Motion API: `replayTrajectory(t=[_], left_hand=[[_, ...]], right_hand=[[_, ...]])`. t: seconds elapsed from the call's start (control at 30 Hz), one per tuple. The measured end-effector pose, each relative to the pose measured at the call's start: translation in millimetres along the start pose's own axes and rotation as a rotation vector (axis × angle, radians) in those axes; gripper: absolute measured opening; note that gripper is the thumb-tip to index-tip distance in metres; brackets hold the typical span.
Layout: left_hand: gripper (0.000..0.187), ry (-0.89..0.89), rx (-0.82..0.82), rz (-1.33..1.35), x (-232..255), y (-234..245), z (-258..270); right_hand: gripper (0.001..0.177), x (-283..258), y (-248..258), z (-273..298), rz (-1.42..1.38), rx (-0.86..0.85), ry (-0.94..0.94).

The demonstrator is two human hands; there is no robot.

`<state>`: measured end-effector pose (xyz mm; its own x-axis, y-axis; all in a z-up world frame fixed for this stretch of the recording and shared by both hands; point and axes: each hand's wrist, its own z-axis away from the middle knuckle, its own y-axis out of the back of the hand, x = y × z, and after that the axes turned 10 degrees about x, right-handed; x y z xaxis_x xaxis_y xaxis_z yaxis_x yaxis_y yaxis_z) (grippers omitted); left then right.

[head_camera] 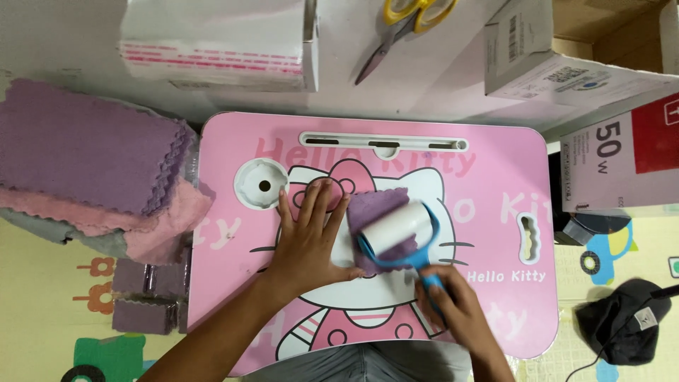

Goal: Cleaning small microfiber cloths with a lint roller and packaging them into individual plastic adhesive bags on a small table.

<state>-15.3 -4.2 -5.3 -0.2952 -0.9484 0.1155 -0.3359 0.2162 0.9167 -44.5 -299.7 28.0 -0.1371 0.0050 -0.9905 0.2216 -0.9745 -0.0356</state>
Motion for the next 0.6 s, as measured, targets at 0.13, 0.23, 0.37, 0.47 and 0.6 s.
replayTrajectory(t=[0.13, 0.23, 0.37, 0.47, 0.6], left_hand=[[0.134, -0.029, 0.023, 0.048, 1.2, 1.7, -2.9], [0.119, -0.040, 0.017, 0.037, 3.1, 5.9, -6.0], [0.130, -0.031, 0.010, 0.022, 5.7, 5.7, -6.0], [0.134, -0.035, 0.017, 0.007, 5.0, 2.7, -5.3], [0.141, -0.033, 0.002, -0.012, 4.5, -0.7, -2.7]], right_hand=[[0.022, 47.6, 22.0, 61.7, 0.009, 0.158, -0.148], [0.022, 63.1, 10.2, 88.9, -0.166, 0.179, -0.084], [0.028, 39.5, -21.7, 81.1, -0.220, 0.255, -0.163], [0.030, 23.1, -37.7, 41.6, -0.217, 0.202, -0.098], [0.035, -7.5, -53.5, -14.9, -0.188, 0.168, -0.071]])
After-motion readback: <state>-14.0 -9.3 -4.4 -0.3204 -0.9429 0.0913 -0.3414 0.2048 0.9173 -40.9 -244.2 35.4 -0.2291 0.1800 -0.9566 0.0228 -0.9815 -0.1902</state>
